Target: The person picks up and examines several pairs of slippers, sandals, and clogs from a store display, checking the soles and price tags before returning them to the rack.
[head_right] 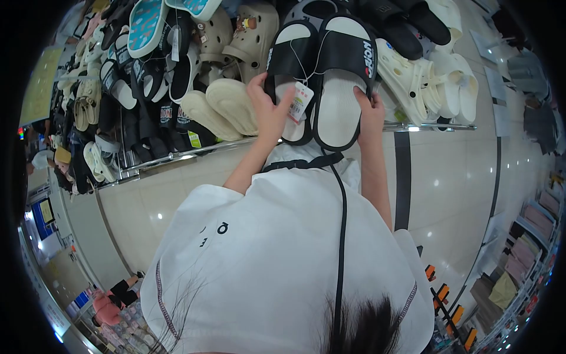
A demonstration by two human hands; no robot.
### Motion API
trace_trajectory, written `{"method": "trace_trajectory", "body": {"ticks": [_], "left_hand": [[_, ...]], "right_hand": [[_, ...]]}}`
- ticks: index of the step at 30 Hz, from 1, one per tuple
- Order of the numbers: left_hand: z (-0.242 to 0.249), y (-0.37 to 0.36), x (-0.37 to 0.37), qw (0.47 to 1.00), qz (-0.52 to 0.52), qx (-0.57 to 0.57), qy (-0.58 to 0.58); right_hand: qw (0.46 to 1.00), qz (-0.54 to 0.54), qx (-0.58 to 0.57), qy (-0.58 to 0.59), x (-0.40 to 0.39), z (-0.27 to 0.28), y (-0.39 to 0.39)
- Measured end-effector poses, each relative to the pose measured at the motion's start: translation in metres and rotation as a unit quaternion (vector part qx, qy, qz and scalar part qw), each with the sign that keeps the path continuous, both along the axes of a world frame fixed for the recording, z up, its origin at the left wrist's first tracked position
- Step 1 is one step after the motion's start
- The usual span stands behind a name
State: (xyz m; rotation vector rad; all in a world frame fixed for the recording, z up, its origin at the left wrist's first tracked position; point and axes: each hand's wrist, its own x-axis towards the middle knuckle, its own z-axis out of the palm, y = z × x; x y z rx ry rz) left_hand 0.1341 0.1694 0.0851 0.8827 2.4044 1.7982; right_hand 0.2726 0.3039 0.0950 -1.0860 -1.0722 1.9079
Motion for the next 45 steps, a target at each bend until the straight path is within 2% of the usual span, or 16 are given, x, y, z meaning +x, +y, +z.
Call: {"method": "trace_trajectory", "body": {"ticks": [1, 3, 5, 6, 8, 9, 11, 12, 14, 15, 17, 21, 27, 34, 43, 45], "left_hand": [[0.006, -0.001, 0.005, 0.992, 0.008, -0.021, 0.124], [0.008, -0.003, 0.009, 0.992, 0.03, 0.014, 0.121], [0.008, -0.006, 0.006, 0.995, -0.041, 0.014, 0.094], [0.007, -0.007, 0.007, 0.995, -0.039, 0.014, 0.094], [0.006, -0.009, 0.009, 0.993, -0.089, -0.064, 0.036], [0.004, -0.01, 0.009, 0.993, -0.088, -0.065, 0.035], [-0.003, -0.011, 0.01, 0.985, -0.115, 0.007, -0.131], [-0.008, -0.013, 0.007, 0.985, -0.115, 0.007, -0.132], [-0.016, -0.019, -0.002, 0.959, -0.166, 0.027, -0.229], [-0.01, -0.022, -0.004, 0.959, -0.165, 0.026, -0.229], [0.007, -0.025, -0.009, 0.858, -0.15, 0.086, -0.483], [0.002, -0.029, -0.019, 0.816, -0.14, 0.065, -0.556], [0.012, -0.033, -0.017, 0.774, -0.205, 0.074, -0.594], [0.014, -0.034, -0.016, 0.772, -0.236, 0.074, -0.585], [0.003, -0.033, -0.017, 0.822, -0.252, 0.061, -0.507], [-0.011, -0.033, -0.02, 0.85, -0.229, 0.027, -0.473]], "right_hand": [[1.0, 0.002, -0.002, -0.019, -0.002, 0.0, -0.001], [0.999, 0.006, -0.005, -0.039, -0.005, 0.001, -0.002], [0.999, 0.01, -0.014, -0.035, -0.008, 0.0, -0.003], [0.999, 0.012, -0.014, -0.035, -0.009, -0.002, -0.003], [0.999, 0.021, -0.024, -0.018, -0.009, -0.004, -0.001], [0.999, 0.022, -0.024, -0.018, -0.009, -0.005, -0.001], [0.999, 0.026, -0.02, -0.021, -0.009, -0.006, 0.0], [0.999, 0.026, -0.02, -0.021, -0.01, -0.007, 0.001], [0.999, 0.023, -0.023, -0.028, -0.009, -0.008, 0.002], [0.999, 0.023, -0.024, -0.029, -0.008, -0.008, 0.003], [0.999, 0.037, -0.035, -0.015, -0.007, -0.008, 0.005], [0.999, 0.029, -0.026, -0.024, -0.009, -0.007, 0.002], [0.998, 0.024, -0.011, -0.05, -0.007, -0.011, 0.007], [0.999, 0.015, -0.022, -0.036, -0.006, -0.018, 0.009], [0.999, 0.009, 0.001, -0.042, -0.005, -0.023, 0.011], [0.999, 0.006, -0.002, -0.035, -0.006, -0.029, 0.015]]}}
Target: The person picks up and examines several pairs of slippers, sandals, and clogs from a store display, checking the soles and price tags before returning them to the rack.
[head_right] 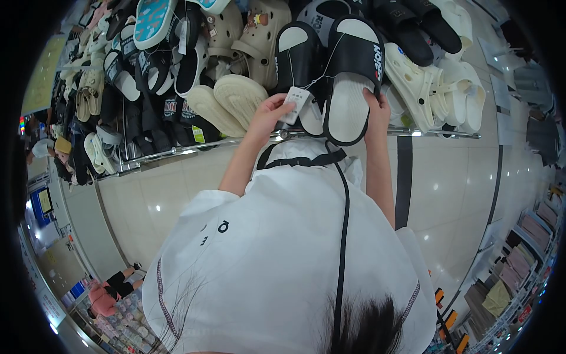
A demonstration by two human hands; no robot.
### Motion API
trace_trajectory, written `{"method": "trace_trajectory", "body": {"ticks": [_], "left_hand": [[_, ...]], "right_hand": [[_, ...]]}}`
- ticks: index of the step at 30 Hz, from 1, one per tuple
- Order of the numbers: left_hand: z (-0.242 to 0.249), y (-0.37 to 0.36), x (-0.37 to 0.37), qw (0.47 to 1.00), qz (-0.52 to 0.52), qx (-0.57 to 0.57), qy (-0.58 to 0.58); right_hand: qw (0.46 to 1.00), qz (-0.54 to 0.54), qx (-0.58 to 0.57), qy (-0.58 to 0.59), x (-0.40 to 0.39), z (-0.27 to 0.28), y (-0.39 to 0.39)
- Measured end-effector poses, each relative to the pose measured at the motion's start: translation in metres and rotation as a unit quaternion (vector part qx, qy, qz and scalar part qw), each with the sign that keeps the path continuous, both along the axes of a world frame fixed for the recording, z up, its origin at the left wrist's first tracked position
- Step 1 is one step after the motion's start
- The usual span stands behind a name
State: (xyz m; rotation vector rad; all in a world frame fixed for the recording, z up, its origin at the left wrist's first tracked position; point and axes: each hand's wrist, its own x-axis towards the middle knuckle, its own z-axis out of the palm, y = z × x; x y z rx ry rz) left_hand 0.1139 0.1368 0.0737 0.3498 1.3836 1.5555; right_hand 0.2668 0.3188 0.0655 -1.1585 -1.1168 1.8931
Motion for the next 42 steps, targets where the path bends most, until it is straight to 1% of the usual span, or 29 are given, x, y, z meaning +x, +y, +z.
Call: {"method": "trace_trajectory", "body": {"ticks": [2, 4, 6, 7, 8, 9, 10, 11, 12, 14, 16, 17, 18, 19, 20, 21, 22, 24, 26, 28, 29, 31, 32, 34, 35, 37, 39, 41, 42], "left_hand": [[-0.016, 0.002, -0.002, 0.999, 0.023, -0.001, 0.023], [-0.033, 0.007, -0.001, 0.998, 0.043, -0.002, 0.045], [-0.055, 0.019, 0.005, 0.964, 0.03, -0.151, 0.215], [-0.09, 0.026, 0.002, 0.969, 0.066, -0.145, 0.187], [-0.108, 0.031, -0.005, 0.97, 0.062, -0.142, 0.189], [-0.119, 0.037, -0.011, 0.973, 0.076, -0.106, 0.192], [-0.115, 0.043, -0.015, 0.975, 0.087, -0.068, 0.194], [-0.111, 0.044, -0.015, 0.957, 0.064, -0.06, 0.276], [-0.124, 0.046, -0.014, 0.953, 0.087, -0.03, 0.289], [-0.119, 0.045, -0.01, 0.952, 0.099, -0.053, 0.283], [-0.107, 0.04, -0.006, 0.946, 0.088, -0.062, 0.305], [-0.104, 0.038, -0.004, 0.945, 0.099, -0.091, 0.297], [-0.102, 0.039, -0.005, 0.943, 0.111, -0.12, 0.288], [-0.115, 0.04, -0.009, 0.925, 0.133, -0.082, 0.347], [-0.127, 0.039, -0.01, 0.941, 0.139, -0.059, 0.303], [-0.124, 0.04, -0.01, 0.935, 0.134, -0.039, 0.325], [-0.121, 0.04, -0.011, 0.929, 0.129, -0.021, 0.347], [-0.116, 0.037, -0.01, 0.93, 0.102, -0.026, 0.351], [-0.114, 0.037, -0.011, 0.931, 0.079, -0.031, 0.355], [-0.121, 0.036, -0.01, 0.975, 0.06, 0.021, 0.215], [-0.127, 0.035, -0.012, 0.974, 0.047, -0.006, 0.221], [-0.12, 0.036, -0.013, 0.969, 0.036, -0.032, 0.243], [-0.117, 0.036, -0.013, 0.962, 0.027, -0.057, 0.266], [-0.123, 0.037, -0.012, 0.966, 0.035, -0.04, 0.252], [-0.127, 0.038, -0.012, 0.97, 0.046, -0.022, 0.238], [-0.135, 0.038, -0.013, 0.97, 0.04, -0.022, 0.238], [-0.133, 0.037, -0.012, 0.97, 0.035, -0.02, 0.24], [-0.123, 0.035, -0.005, 0.948, 0.043, -0.064, 0.308], [-0.12, 0.033, -0.002, 0.948, 0.04, -0.06, 0.309]], "right_hand": [[0.999, -0.012, 0.038, 0.008, -0.001, -0.008, 0.004], [0.999, -0.008, 0.042, 0.017, -0.001, -0.019, 0.012], [0.999, -0.003, 0.046, 0.024, -0.004, -0.031, 0.015], [0.997, 0.008, 0.062, 0.037, -0.007, -0.036, 0.015], [0.995, 0.019, 0.078, 0.05, -0.01, -0.041, 0.017], [0.995, 0.017, 0.089, 0.044, -0.013, -0.052, 0.02], [0.995, 0.01, 0.094, 0.046, -0.013, -0.065, 0.022], [0.995, 0.008, 0.089, 0.049, -0.013, -0.077, 0.025], [0.995, 0.006, 0.085, 0.052, -0.01, -0.087, 0.027], [0.995, 0.013, 0.091, 0.035, -0.004, -0.099, 0.036], [0.993, 0.044, 0.098, -0.042, 0.004, -0.11, 0.041], [0.985, 0.068, 0.155, -0.021, 0.008, -0.113, 0.041], [0.986, 0.058, 0.156, -0.023, 0.009, -0.119, 0.04], [0.977, 0.073, 0.2, -0.021, 0.008, -0.128, 0.039], [0.965, 0.09, 0.244, -0.019, 0.008, -0.137, 0.038], [0.946, 0.085, 0.298, -0.099, 0.008, -0.137, 0.035], [0.946, 0.08, 0.297, -0.1, 0.01, -0.135, 0.033], [0.891, 0.122, 0.318, -0.301, 0.017, -0.132, 0.022], [0.884, 0.093, 0.344, -0.301, 0.018, -0.127, 0.015], [0.856, 0.008, 0.422, -0.3, 0.018, -0.114, 0.003], [0.856, 0.007, 0.42, -0.302, 0.02, -0.104, -0.005], [0.801, -0.084, 0.475, -0.353, 0.024, -0.071, -0.026], [0.801, -0.085, 0.474, -0.355, 0.024, -0.06, -0.039], [0.912, -0.011, 0.277, -0.303, 0.02, -0.046, -0.063], [0.911, -0.014, 0.276, -0.305, 0.014, -0.053, -0.071], [0.966, 0.099, 0.198, -0.132, 0.001, -0.069, -0.09], [0.966, 0.117, 0.183, -0.14, -0.013, -0.069, -0.099], [0.956, 0.141, 0.189, -0.176, -0.022, -0.073, -0.099], [0.956, 0.136, 0.191, -0.176, -0.021, -0.08, -0.097]]}}
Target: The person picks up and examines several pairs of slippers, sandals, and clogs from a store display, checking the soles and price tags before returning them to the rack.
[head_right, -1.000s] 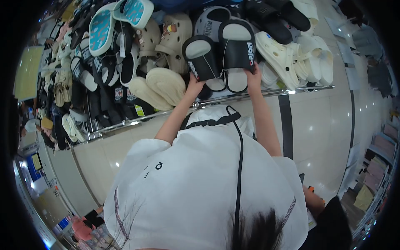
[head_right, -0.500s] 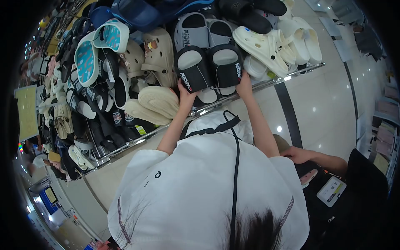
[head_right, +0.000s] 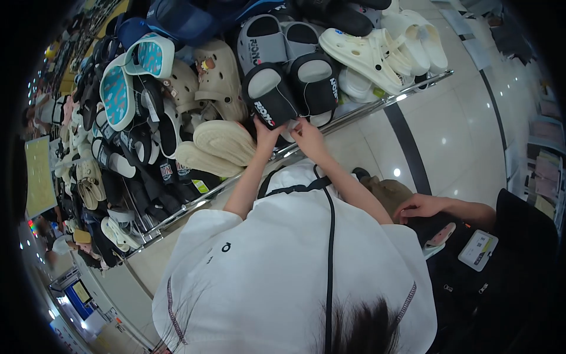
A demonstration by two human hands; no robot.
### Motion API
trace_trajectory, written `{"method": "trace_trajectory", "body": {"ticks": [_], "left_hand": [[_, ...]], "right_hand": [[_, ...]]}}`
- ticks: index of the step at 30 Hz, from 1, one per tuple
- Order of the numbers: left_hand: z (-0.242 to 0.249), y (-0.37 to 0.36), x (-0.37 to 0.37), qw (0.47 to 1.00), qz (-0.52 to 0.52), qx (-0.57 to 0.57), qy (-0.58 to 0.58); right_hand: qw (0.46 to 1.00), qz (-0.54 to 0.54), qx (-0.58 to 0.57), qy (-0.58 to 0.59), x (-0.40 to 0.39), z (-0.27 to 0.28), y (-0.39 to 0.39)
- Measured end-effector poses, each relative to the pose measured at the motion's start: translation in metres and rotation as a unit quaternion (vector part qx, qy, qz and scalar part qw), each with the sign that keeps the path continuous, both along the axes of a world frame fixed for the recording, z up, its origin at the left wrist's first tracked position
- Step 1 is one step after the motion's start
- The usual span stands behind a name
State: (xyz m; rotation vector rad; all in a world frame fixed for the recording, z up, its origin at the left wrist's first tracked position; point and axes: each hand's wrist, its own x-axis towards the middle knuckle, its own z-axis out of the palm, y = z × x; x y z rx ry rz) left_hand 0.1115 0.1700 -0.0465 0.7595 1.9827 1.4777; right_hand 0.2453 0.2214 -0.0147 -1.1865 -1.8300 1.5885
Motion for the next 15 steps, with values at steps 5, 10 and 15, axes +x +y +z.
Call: {"method": "trace_trajectory", "body": {"ticks": [5, 10, 15], "left_hand": [[0.0, -0.002, 0.003, 0.999, -0.034, -0.019, 0.01], [0.003, -0.002, 0.005, 0.999, -0.033, -0.006, 0.024], [-0.013, 0.0, 0.0, 0.999, -0.026, 0.028, -0.031]], "right_hand": [[0.952, 0.078, 0.207, -0.214, 0.009, -0.017, 0.006], [0.975, 0.029, 0.147, -0.164, 0.006, -0.002, 0.005], [0.994, -0.022, 0.066, -0.088, 0.003, 0.001, 0.007]]}}
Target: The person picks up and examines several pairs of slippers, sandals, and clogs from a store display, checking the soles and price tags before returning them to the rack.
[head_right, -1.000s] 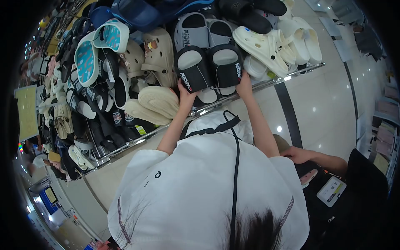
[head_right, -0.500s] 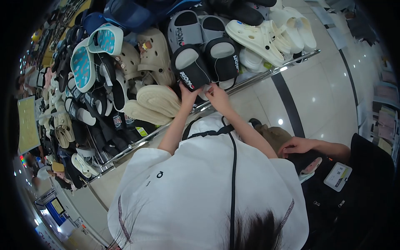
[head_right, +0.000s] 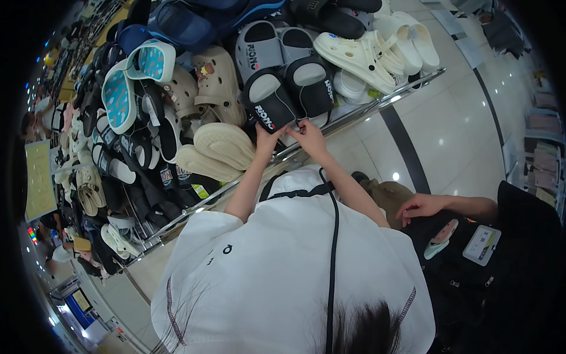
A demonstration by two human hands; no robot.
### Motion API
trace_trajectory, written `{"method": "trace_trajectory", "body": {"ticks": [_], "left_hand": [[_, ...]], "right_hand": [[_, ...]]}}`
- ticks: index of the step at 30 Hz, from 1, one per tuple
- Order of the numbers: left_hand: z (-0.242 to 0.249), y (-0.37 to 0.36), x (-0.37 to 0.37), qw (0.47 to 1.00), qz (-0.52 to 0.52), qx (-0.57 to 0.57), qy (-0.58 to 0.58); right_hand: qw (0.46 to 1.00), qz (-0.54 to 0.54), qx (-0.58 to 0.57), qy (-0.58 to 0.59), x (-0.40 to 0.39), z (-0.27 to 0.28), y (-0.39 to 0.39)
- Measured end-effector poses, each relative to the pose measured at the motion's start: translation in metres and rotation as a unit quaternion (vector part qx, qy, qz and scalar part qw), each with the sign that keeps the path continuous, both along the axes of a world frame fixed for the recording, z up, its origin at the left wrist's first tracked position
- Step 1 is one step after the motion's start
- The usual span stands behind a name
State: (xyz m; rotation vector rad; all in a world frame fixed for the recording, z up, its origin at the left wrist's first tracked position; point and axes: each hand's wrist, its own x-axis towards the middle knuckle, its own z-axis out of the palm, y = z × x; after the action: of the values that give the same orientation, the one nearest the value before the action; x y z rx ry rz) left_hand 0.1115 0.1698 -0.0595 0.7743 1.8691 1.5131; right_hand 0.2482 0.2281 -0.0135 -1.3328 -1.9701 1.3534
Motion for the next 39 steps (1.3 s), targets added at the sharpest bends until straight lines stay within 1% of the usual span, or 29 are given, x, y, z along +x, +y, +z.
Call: {"method": "trace_trajectory", "body": {"ticks": [2, 3, 4, 5, 6, 7, 8, 9, 10, 11, 12, 13, 14, 15, 17, 18, 20, 21, 23, 26, 27, 29, 30, 32, 33, 35, 36, 38, 39], "left_hand": [[-0.004, -0.001, -0.002, 1.0, -0.005, -0.006, 0.023], [-0.005, -0.001, -0.002, 0.999, -0.012, -0.014, 0.045], [0.004, -0.001, 0.002, 0.999, -0.01, -0.014, 0.045], [0.012, -0.004, 0.011, 0.99, 0.065, -0.109, 0.066], [0.024, -0.006, 0.019, 0.966, 0.139, -0.201, 0.085], [0.031, -0.009, 0.024, 0.966, 0.141, -0.2, 0.085], [0.038, -0.012, 0.028, 0.977, 0.112, -0.164, -0.082], [0.048, -0.015, 0.031, 0.958, 0.079, -0.123, -0.245], [0.069, -0.015, 0.034, 0.936, 0.006, -0.145, -0.321], [0.067, -0.018, 0.04, 0.935, 0.01, -0.146, -0.322], [0.06, -0.02, 0.05, 0.946, 0.02, -0.141, -0.29], [0.05, -0.021, 0.054, 0.956, 0.03, -0.136, -0.257], [0.034, -0.021, 0.05, 0.957, -0.013, -0.112, -0.269], [0.04, -0.019, 0.049, 0.957, -0.012, -0.111, -0.268], [0.061, -0.017, 0.05, 0.94, -0.015, -0.14, -0.31], [0.06, -0.016, 0.052, 0.94, -0.013, -0.14, -0.311], [0.054, -0.009, 0.054, 0.948, 0.042, -0.112, -0.297], [0.046, -0.008, 0.053, 0.947, 0.042, -0.111, -0.298], [0.031, -0.004, 0.052, 0.959, 0.016, -0.085, -0.271], [0.029, -0.008, 0.048, 0.958, -0.01, -0.068, -0.279], [0.037, -0.009, 0.049, 0.958, -0.009, -0.069, -0.28], [0.062, -0.007, 0.054, 0.955, 0.023, -0.14, -0.261], [0.057, -0.005, 0.053, 0.955, 0.025, -0.139, -0.261], [0.045, -0.002, 0.052, 0.949, 0.016, -0.146, -0.281], [0.048, -0.003, 0.052, 0.948, 0.018, -0.147, -0.281], [0.06, -0.004, 0.054, 0.948, 0.022, -0.107, -0.298], [0.06, -0.005, 0.053, 0.948, 0.022, -0.109, -0.299], [0.06, -0.007, 0.049, 0.93, -0.045, -0.041, -0.363], [0.056, -0.007, 0.049, 0.93, -0.045, -0.043, -0.364]], "right_hand": [[0.998, -0.016, -0.064, 0.022, -0.001, -0.001, 0.003], [0.998, -0.014, -0.064, 0.022, -0.004, -0.011, 0.004], [0.987, -0.054, -0.102, 0.111, -0.008, -0.025, 0.002], [0.965, -0.092, -0.14, 0.199, -0.011, -0.038, 0.001], [0.966, -0.091, -0.14, 0.2, -0.012, -0.04, 0.0], [0.967, -0.108, -0.139, 0.184, -0.014, -0.04, -0.001], [0.968, -0.125, -0.137, 0.168, -0.015, -0.041, -0.002], [0.969, -0.122, -0.137, 0.168, -0.016, -0.043, -0.001], [0.967, -0.134, -0.13, 0.172, -0.015, -0.046, 0.0], [0.966, -0.145, -0.124, 0.175, -0.014, -0.05, -0.002], [0.966, -0.143, -0.126, 0.174, -0.014, -0.047, -0.004], [0.97, -0.15, -0.125, 0.144, -0.015, -0.04, -0.005], [0.973, -0.158, -0.123, 0.114, -0.017, -0.033, -0.005], [0.973, -0.156, -0.122, 0.115, -0.018, -0.032, -0.004], [0.978, -0.151, -0.108, 0.091, -0.018, -0.033, -0.006], [0.979, -0.15, -0.108, 0.09, -0.017, -0.032, -0.006], [0.975, -0.151, -0.112, 0.12, -0.016, -0.031, -0.006], [0.975, -0.151, -0.111, 0.119, -0.015, -0.032, -0.006], [0.971, -0.123, -0.111, 0.174, -0.012, -0.035, -0.006], [0.974, -0.106, -0.09, 0.176, -0.007, -0.06, -0.001], [0.974, -0.106, -0.092, 0.176, -0.004, -0.057, -0.001], [0.977, -0.084, -0.126, 0.151, 0.001, -0.04, -0.001], [0.977, -0.081, -0.125, 0.152, 0.003, -0.035, -0.001], [0.956, -0.082, -0.171, 0.225, 0.008, -0.025, -0.004], [0.956, -0.082, -0.173, 0.224, 0.01, -0.016, -0.008], [0.962, -0.075, -0.156, 0.213, 0.015, 0.0, -0.011], [0.961, -0.077, -0.157, 0.212, 0.019, -0.002, -0.011], [0.955, -0.076, -0.182, 0.223, 0.026, -0.008, -0.01], [0.955, -0.078, -0.183, 0.222, 0.027, -0.006, -0.011]]}}
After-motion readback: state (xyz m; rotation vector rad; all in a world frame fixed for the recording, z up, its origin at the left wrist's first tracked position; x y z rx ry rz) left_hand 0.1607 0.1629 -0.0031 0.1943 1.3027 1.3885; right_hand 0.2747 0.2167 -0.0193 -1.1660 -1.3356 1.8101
